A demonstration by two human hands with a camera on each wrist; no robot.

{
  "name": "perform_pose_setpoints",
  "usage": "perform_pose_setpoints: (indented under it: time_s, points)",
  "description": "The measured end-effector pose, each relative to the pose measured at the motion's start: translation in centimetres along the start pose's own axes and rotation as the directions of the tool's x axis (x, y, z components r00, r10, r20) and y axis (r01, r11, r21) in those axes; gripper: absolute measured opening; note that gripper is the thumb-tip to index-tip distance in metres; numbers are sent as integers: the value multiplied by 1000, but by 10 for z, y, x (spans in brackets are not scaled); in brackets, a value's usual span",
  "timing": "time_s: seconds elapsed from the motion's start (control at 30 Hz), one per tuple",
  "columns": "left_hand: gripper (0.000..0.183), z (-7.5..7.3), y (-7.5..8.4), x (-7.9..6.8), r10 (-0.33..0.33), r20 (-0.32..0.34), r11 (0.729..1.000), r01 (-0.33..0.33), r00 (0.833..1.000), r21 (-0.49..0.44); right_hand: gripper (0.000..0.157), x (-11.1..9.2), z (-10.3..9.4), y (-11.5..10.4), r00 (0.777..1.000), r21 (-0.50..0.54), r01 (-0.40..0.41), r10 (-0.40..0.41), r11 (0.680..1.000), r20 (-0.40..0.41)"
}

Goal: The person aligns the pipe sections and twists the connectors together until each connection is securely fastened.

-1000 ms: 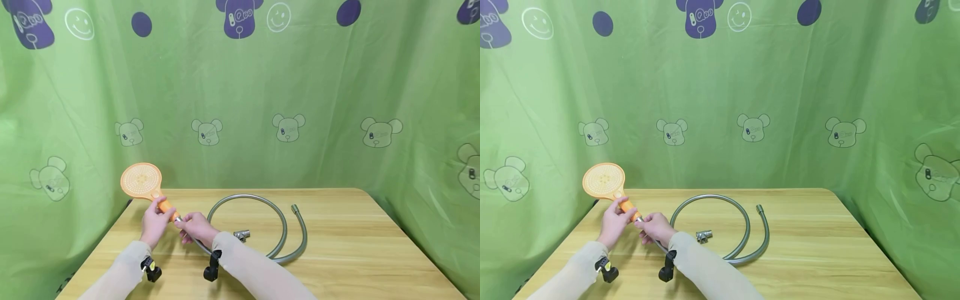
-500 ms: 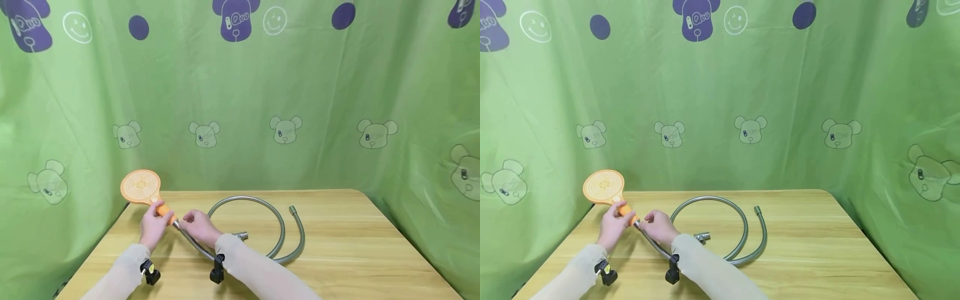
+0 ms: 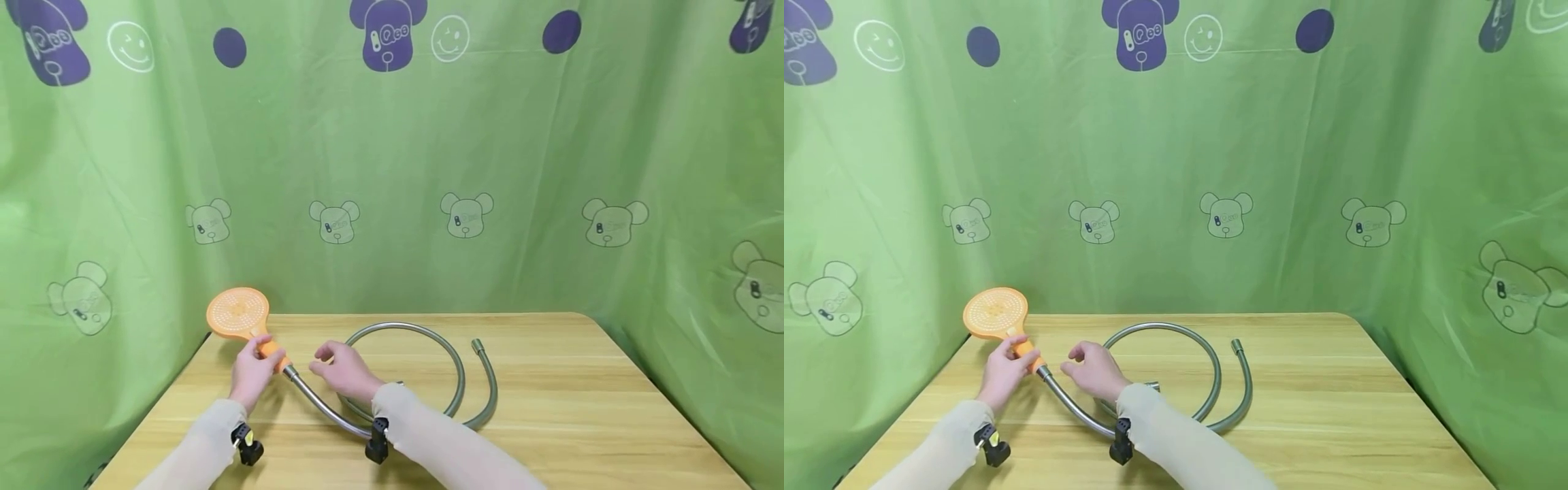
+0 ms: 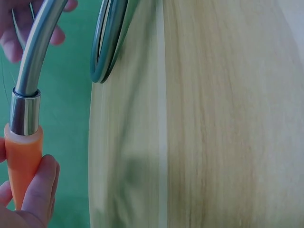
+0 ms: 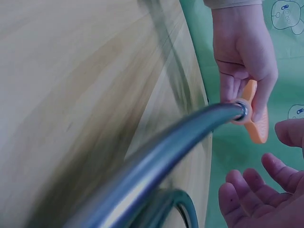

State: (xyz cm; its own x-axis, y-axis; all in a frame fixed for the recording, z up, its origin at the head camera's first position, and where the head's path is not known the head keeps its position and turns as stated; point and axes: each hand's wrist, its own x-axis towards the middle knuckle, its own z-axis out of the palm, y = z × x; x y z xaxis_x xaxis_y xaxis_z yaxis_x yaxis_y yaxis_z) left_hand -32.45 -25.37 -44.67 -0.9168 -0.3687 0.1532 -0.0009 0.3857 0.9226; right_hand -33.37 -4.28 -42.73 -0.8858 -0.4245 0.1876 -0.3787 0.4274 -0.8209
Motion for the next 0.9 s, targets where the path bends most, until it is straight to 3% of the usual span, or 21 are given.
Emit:
perform_pose_setpoints:
  time_s: [0.27, 0.67, 0.9]
  points:
    - [51, 4, -5, 4, -6, -3, 1000, 6, 1000, -8, 33, -12, -23, 3, 1000, -40, 0, 0, 999, 14]
    - [52, 5, -7, 5, -42, 18, 998, 41, 999, 49, 29, -26, -49, 16, 1000, -99, -10, 9, 995, -10]
    - [50, 6, -12, 7, -52, 21, 996, 51, 998, 69, 28, -36, -64, 20, 999, -85, -40, 38, 996, -15]
